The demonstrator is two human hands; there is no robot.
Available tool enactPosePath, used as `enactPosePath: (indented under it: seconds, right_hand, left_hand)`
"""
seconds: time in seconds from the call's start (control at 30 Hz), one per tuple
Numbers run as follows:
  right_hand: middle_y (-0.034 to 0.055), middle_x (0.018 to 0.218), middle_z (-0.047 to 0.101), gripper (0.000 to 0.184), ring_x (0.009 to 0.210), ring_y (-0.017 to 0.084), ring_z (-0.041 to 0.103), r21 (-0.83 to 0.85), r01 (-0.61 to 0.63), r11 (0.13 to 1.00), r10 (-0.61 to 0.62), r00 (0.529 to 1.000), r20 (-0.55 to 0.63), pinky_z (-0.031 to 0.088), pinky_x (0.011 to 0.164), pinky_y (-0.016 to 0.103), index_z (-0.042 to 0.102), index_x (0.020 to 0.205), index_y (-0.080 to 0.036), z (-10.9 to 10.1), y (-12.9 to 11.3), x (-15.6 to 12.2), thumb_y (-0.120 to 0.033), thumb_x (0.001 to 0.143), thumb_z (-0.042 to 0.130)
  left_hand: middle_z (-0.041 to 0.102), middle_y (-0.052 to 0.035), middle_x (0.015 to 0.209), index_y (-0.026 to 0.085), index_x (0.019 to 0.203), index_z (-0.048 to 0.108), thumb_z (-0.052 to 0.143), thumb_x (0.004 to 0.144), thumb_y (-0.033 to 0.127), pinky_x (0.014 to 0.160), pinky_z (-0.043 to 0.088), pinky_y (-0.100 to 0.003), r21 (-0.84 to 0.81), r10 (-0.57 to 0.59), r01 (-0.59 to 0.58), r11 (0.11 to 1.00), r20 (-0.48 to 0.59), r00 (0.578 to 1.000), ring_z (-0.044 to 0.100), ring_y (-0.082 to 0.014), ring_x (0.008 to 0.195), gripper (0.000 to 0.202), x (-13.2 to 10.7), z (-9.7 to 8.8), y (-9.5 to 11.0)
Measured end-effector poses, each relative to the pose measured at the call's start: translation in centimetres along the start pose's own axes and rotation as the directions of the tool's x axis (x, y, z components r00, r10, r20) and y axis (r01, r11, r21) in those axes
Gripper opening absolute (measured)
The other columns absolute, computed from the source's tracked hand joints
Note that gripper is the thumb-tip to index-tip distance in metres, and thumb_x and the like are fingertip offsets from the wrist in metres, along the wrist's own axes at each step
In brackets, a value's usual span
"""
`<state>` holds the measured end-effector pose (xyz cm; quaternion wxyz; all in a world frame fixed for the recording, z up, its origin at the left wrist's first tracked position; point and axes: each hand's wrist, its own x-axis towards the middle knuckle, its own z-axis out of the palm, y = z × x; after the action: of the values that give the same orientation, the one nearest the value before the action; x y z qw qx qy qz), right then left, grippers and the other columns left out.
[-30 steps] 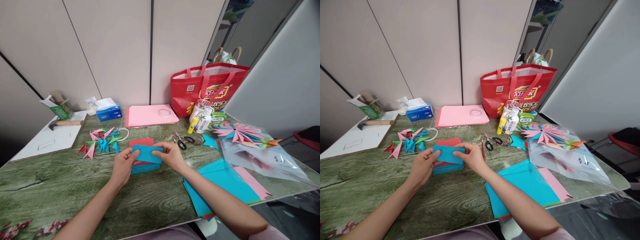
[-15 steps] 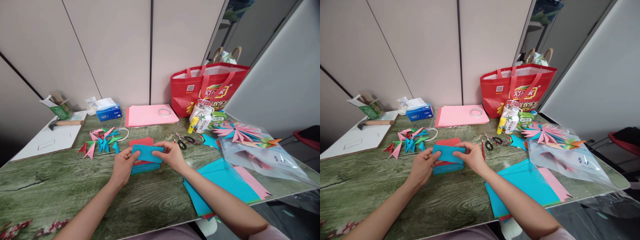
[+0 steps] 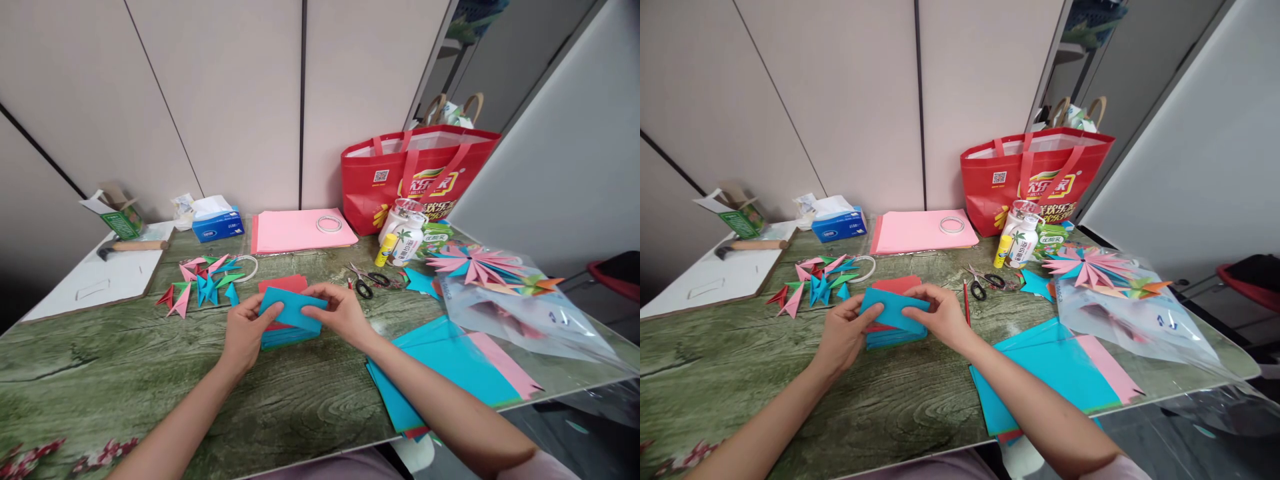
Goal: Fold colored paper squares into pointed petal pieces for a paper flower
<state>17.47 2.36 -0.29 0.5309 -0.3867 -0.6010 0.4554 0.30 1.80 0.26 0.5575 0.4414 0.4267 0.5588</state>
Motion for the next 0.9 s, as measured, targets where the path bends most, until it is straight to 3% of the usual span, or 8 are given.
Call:
enactPosePath:
  seconds: [0.2, 0.33, 0.4, 0.47, 0.53, 0.6, 0.8, 0.9]
  right_hand:
    - [-0.0011, 0.07, 0.058, 0.023, 0.064, 0.013, 0.055, -0.003, -0.019, 1.0, 0.019, 1.0, 0.012, 0.045, 0.057, 0.023, 0.055, 0.077, -0.017, 0.5, 0.7, 0.0, -0.031, 0.064, 0.069]
    - [0.003, 0.074, 0.061, 0.017, 0.068, 0.015, 0.056, -0.384, 0.036, 0.923, -0.051, 0.998, -0.027, 0.045, 0.061, 0.026, 0.058, 0.079, -0.017, -1.2, 0.4, 0.8, -0.03, 0.082, 0.048]
    - [0.0083, 0.09, 0.062, 0.021, 0.087, 0.019, 0.055, -0.709, 0.01, 0.705, -0.132, 0.984, -0.118, 0.043, 0.076, 0.031, 0.06, 0.09, -0.016, -2.8, 0.2, 1.5, -0.016, 0.084, 0.04]
    - [0.0146, 0.103, 0.058, 0.031, 0.1, 0.026, 0.049, -0.922, -0.172, 0.348, -0.045, 0.979, -0.2, 0.039, 0.083, 0.038, 0.059, 0.102, -0.015, -4.4, 0.0, 2.1, -0.006, 0.08, 0.038]
    - [0.0214, 0.106, 0.055, 0.032, 0.1, 0.032, 0.05, -0.93, -0.367, 0.036, 0.131, 0.924, -0.359, 0.04, 0.076, 0.043, 0.057, 0.105, -0.011, -5.6, 0.0, 2.4, -0.006, 0.08, 0.038]
    - [0.0235, 0.098, 0.058, 0.031, 0.095, 0.033, 0.054, -0.899, -0.428, -0.092, 0.232, 0.869, -0.437, 0.041, 0.072, 0.044, 0.057, 0.102, -0.008, -6.3, 0.2, 2.4, -0.005, 0.081, 0.035]
    - [0.0226, 0.094, 0.059, 0.03, 0.09, 0.031, 0.057, -0.898, -0.432, -0.078, 0.238, 0.867, -0.438, 0.041, 0.073, 0.046, 0.057, 0.101, -0.006, -7.0, 0.9, 2.4, -0.004, 0.08, 0.035]
    - [0.0184, 0.1, 0.058, 0.033, 0.091, 0.026, 0.058, -0.873, -0.339, 0.349, 0.089, 0.94, -0.329, 0.043, 0.078, 0.043, 0.052, 0.11, -0.011, -7.0, 0.5, 2.8, -0.009, 0.079, 0.042]
  left_hand:
    - [0.064, -0.0006, 0.058, 0.012, 0.065, 0.066, 0.069, 0.065, 0.028, 0.066, 0.053, -0.033, -0.113, -0.088, 0.098, 0.989, 0.085, 0.993, 0.061, -0.0151, 0.059, 0.016, -0.7, 1.1, -0.4]
    - [0.056, 0.0032, 0.045, 0.013, 0.054, 0.062, 0.069, 0.064, 0.03, 0.065, 0.054, -0.035, -0.157, -0.102, 0.109, 0.982, 0.05, 0.994, 0.059, -0.0143, 0.053, 0.022, -0.7, 1.0, 0.0]
    - [0.058, 0.0016, 0.047, 0.012, 0.052, 0.061, 0.071, 0.063, 0.03, 0.06, 0.054, -0.034, -0.171, -0.114, 0.119, 0.978, 0.038, 0.993, 0.06, -0.0153, 0.053, 0.023, -0.4, 0.7, 0.4]
    - [0.061, -0.0002, 0.05, 0.012, 0.053, 0.061, 0.072, 0.062, 0.03, 0.055, 0.053, -0.032, -0.166, -0.135, 0.14, 0.976, 0.043, 0.99, 0.06, -0.015, 0.05, 0.023, -0.1, 0.3, 0.7]
    - [0.062, -0.0004, 0.05, 0.012, 0.053, 0.061, 0.071, 0.062, 0.029, 0.051, 0.052, -0.029, -0.152, -0.157, 0.165, 0.975, 0.063, 0.986, 0.058, -0.0137, 0.048, 0.022, 0.1, 0.1, 0.9]
    - [0.062, 0.0002, 0.05, 0.013, 0.054, 0.06, 0.071, 0.063, 0.029, 0.047, 0.051, -0.026, -0.148, -0.167, 0.177, 0.973, 0.082, 0.983, 0.057, -0.0124, 0.046, 0.022, 0.2, -0.1, 1.0]
    - [0.059, 0.0027, 0.044, 0.015, 0.053, 0.056, 0.069, 0.064, 0.033, 0.035, 0.045, -0.022, -0.112, -0.101, 0.107, 0.988, 0.057, 0.993, 0.053, -0.011, 0.036, 0.025, -0.1, 0.0, 1.3]
    - [0.059, 0.0031, 0.042, 0.015, 0.052, 0.054, 0.068, 0.064, 0.036, 0.032, 0.043, -0.021, -0.051, -0.062, 0.063, 0.997, 0.023, 0.998, 0.054, -0.0121, 0.032, 0.028, -0.2, 0.0, 1.5]
